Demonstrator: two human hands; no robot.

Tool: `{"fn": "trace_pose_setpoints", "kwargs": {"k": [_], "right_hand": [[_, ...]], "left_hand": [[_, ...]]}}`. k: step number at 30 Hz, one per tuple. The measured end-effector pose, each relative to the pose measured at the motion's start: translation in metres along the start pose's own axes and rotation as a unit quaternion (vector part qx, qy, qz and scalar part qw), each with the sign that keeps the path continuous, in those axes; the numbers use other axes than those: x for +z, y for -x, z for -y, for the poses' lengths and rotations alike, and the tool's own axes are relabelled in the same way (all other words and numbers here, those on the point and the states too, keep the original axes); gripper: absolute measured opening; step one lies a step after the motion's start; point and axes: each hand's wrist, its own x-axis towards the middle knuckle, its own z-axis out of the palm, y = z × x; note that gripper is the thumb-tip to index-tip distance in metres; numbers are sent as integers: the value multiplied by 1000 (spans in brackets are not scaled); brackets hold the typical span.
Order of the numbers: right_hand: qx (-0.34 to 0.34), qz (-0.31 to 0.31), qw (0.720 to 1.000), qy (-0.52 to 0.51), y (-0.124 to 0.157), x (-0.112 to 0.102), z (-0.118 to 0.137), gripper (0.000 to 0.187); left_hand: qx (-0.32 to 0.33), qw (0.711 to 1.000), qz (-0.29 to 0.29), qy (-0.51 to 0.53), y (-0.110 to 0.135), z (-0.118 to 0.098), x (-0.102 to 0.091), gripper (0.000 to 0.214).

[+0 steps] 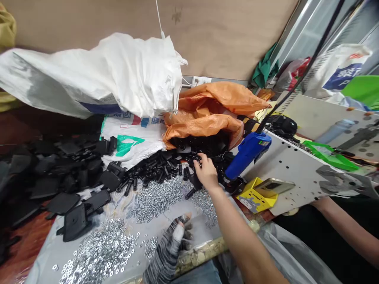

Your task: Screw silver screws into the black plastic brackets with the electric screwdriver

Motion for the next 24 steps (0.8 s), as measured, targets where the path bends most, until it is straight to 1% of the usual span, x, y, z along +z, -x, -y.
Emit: {"fn": "trace_pose_setpoints", "kwargs": {"k": [1, 2, 3, 4, 6, 7, 8, 10, 11, 12, 13, 15, 16, 17, 18, 20, 22, 24], "right_hand": [[3, 25, 1000, 3, -15, -3, -6, 25], [-1, 49, 999, -5, -23, -5, -10, 18], [-5, 71, 997, -15, -25, -7, -12, 13], [-12, 91, 995, -30, -20, -8, -12, 12], [-32, 134, 988, -72, 3, -11, -7, 12], [-42, 161, 981, -96, 19, -12, -2, 13], [-55, 198, 971, -125, 36, -14, 4, 13], [-88, 288, 935, -186, 68, -20, 16, 14], [-108, 316, 921, -201, 80, -25, 23, 13], [-128, 315, 919, -202, 90, -29, 28, 11], [-148, 284, 928, -189, 97, -33, 34, 10], [-183, 175, 956, -147, 106, -39, 43, 11], [-209, 146, 958, -133, 109, -42, 47, 15], [-241, 152, 950, -126, 112, -43, 50, 20], [-274, 187, 936, -120, 114, -44, 53, 24], [-317, 274, 903, -92, 116, -46, 56, 30], [-328, 320, 887, -58, 116, -49, 57, 33], [-336, 337, 878, -40, 115, -52, 56, 33]], "left_hand": [[-5, 1000, 1, -13, 1, -2, -1, 72], [-1, 1000, -10, -25, 1, -3, -2, 72], [14, 999, -36, -35, -1, -3, -3, 70], [37, 995, -80, -44, -3, -2, -5, 68], [90, 977, -181, -61, -9, -1, -9, 65], [121, 964, -225, -73, -13, 0, -11, 64], [152, 950, -256, -89, -15, 0, -14, 61], [205, 928, -284, -125, -17, -1, -22, 52], [225, 920, -289, -141, -16, -3, -26, 45], [239, 915, -286, -155, -15, -5, -29, 38], [245, 916, -273, -164, -12, -7, -32, 32], [242, 933, -211, -165, -6, -13, -34, 24], [238, 942, -170, -164, -3, -16, -34, 23], [235, 949, -136, -161, 1, -18, -33, 24], [229, 954, -110, -160, 5, -21, -31, 24], [209, 961, -88, -159, 13, -27, -26, 26], [170, 972, -78, -140, 21, -32, -21, 30], [127, 986, -55, -96, 26, -32, -17, 35]]}}
